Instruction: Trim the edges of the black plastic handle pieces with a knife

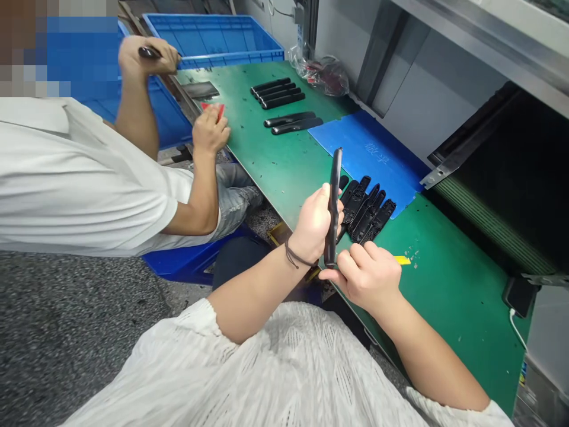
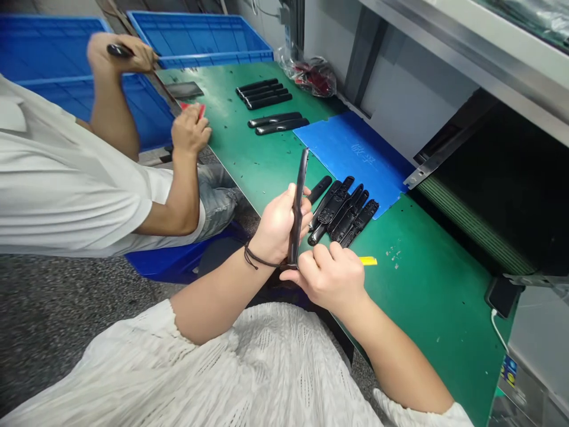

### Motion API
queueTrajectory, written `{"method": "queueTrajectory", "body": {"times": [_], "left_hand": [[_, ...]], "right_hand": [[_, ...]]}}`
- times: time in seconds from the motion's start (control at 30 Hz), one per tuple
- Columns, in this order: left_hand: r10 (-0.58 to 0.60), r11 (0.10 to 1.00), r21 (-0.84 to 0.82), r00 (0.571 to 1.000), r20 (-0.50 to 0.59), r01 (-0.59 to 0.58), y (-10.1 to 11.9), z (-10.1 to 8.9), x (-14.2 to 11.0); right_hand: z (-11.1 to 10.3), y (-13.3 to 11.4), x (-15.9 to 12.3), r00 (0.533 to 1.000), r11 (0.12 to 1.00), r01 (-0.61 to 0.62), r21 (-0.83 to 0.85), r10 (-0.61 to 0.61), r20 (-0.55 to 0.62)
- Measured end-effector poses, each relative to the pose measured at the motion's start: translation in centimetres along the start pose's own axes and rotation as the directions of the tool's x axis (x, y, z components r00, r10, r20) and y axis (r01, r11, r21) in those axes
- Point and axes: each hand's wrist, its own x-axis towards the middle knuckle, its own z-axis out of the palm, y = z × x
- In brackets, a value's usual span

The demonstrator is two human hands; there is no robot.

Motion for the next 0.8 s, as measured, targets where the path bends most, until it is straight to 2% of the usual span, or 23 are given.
{"method": "queueTrajectory", "body": {"times": [0.07, 0.2, 0.3, 0.4, 0.5, 0.57, 0.63, 0.7, 0.8], "left_hand": [[-0.043, 0.998, -0.037, 0.995, -0.092, 0.040, -0.3, -0.5, 0.6], [-0.122, 0.988, -0.124, 0.956, -0.266, 0.092, -0.3, -1.9, 2.0], [-0.123, 0.985, -0.154, 0.949, -0.289, 0.080, 0.5, -2.8, 2.5], [-0.119, 0.982, -0.175, 0.949, -0.293, 0.069, 1.2, -3.5, 2.4], [-0.120, 0.980, -0.189, 0.945, -0.303, 0.063, 1.7, -4.1, 2.2], [-0.124, 0.978, -0.200, 0.942, -0.312, 0.062, 2.0, -4.6, 2.0], [-0.126, 0.975, -0.217, 0.936, -0.327, 0.055, 2.2, -5.2, 1.9], [-0.121, 0.971, -0.236, 0.932, -0.341, 0.040, 2.3, -5.6, 1.7], [-0.093, 0.964, -0.266, 0.934, -0.346, -0.003, 1.9, -5.5, 1.2]], "right_hand": [[0.6, 0.2, -0.4, 1.000, 1.000, -0.022, 0.016, 0.022, 0.006], [1.5, 0.4, -1.3, 1.000, 0.999, -0.029, 0.036, 0.029, 0.006], [1.6, 0.4, -1.8, 0.994, 0.992, -0.104, 0.064, 0.103, 0.020], [1.8, 0.6, -1.8, 0.985, 0.990, -0.135, 0.047, 0.129, 0.118], [2.5, 0.7, -1.5, 0.944, 0.978, -0.203, -0.053, 0.210, 0.253], [3.0, 0.7, -1.4, 0.911, 0.949, -0.313, -0.038, 0.311, 0.271], [3.2, 0.6, -1.2, 0.891, 0.902, -0.418, 0.106, 0.384, 0.242], [3.0, 0.0, -0.9, 0.876, 0.813, -0.478, 0.333, 0.413, 0.248], [2.6, -1.5, -0.1, 0.861, 0.578, -0.506, 0.641, 0.382, 0.335]]}}
